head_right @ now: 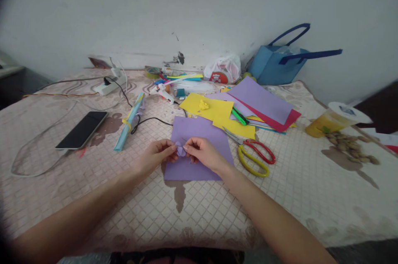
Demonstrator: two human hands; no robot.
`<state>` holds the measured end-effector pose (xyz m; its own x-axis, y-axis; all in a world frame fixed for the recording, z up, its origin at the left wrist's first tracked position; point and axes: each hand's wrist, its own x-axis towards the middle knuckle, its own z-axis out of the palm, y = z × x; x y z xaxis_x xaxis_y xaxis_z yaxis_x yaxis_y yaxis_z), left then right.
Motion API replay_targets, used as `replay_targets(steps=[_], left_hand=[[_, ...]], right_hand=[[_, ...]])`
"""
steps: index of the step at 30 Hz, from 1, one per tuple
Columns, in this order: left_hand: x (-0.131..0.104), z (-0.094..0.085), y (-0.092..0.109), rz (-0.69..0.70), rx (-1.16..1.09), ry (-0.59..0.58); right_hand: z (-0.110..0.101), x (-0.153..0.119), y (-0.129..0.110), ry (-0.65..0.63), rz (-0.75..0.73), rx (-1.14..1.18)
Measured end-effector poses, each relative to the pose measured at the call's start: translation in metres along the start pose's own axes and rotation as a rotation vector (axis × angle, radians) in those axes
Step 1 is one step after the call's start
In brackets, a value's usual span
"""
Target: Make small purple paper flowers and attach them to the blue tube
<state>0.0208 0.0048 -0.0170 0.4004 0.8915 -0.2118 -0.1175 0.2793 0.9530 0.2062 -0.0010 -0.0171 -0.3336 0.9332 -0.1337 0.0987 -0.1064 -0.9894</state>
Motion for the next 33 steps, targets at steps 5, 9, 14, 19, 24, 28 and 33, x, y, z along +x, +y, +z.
replay_targets(steps=[5,9,14,19,24,28,33], left_hand=[[0.003,-0.003,-0.003,0.021,-0.098,0.053],[0.005,-0.004,-0.006,0.017,-0.119,0.046],[0.004,-0.002,-0.005,-0.008,-0.085,0.011],[0.003,-0.001,-0.002,-0.068,-0.117,-0.003],[0.0,0.0,0.004,-0.189,-0.245,-0.004],[-0.001,-0.002,0.005,-0.194,-0.276,-0.021],[0.0,-0.003,0.0,-0.048,-0.195,0.022]], right_hand=[[0.001,-0.001,-0.001,-0.013,0.024,0.021],[-0.001,0.0,-0.001,-0.016,0.041,0.033],[-0.002,0.001,-0.002,0.06,0.033,0.031],[-0.002,0.0,-0.003,0.137,-0.118,-0.17],[0.0,-0.005,-0.009,0.151,-0.429,-0.529],[0.002,-0.004,-0.006,0.159,-0.387,-0.423],[0.003,0.002,0.002,0.071,-0.141,-0.009]])
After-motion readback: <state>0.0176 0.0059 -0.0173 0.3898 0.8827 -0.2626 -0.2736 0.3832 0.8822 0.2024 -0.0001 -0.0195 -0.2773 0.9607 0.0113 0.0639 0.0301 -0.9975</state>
